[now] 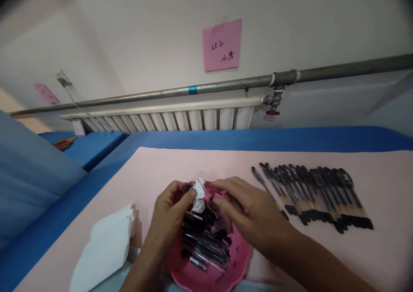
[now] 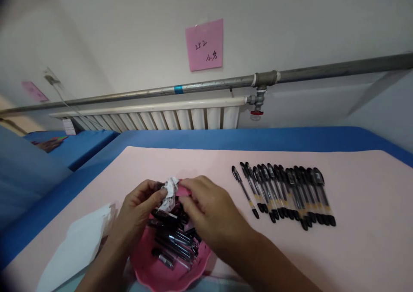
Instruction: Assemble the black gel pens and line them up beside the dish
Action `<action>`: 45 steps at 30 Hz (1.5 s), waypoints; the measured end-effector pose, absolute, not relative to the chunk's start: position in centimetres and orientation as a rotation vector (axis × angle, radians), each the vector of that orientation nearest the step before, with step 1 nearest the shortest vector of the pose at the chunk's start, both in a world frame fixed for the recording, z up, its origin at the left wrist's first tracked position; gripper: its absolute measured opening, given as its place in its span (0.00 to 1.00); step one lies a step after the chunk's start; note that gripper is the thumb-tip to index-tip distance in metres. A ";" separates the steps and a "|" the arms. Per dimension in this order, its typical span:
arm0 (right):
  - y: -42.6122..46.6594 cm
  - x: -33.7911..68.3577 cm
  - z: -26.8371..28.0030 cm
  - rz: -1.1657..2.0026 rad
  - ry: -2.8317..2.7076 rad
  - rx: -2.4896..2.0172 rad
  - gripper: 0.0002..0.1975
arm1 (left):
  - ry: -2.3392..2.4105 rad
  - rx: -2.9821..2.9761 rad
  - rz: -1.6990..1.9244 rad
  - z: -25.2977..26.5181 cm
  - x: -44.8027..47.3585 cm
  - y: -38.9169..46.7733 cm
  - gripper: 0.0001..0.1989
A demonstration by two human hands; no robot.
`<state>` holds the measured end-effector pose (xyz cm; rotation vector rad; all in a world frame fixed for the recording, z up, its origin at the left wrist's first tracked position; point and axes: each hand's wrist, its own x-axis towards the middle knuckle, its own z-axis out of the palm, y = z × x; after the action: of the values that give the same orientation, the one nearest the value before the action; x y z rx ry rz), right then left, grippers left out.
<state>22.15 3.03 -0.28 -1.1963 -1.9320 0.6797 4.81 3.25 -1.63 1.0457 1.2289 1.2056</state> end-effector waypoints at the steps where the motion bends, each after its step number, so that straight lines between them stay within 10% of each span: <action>1: 2.8 21.7 -0.4 0.706 -1.939 -1.143 0.12 | 1.193 1.036 1.189 -1.6 5.3 3.0 0.10; 22: 4.4 23.8 -0.8 0.480 -1.946 -1.528 0.09 | 1.475 2.191 0.608 -2.4 3.4 3.3 0.06; 45: 2.2 20.8 -2.3 0.607 -2.655 -1.320 0.11 | 1.620 2.052 0.633 -2.4 3.0 3.8 0.07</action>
<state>20.77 2.24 -2.29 -1.3204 -2.6546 0.6072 2.97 3.83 -2.42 2.0523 1.6202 0.6331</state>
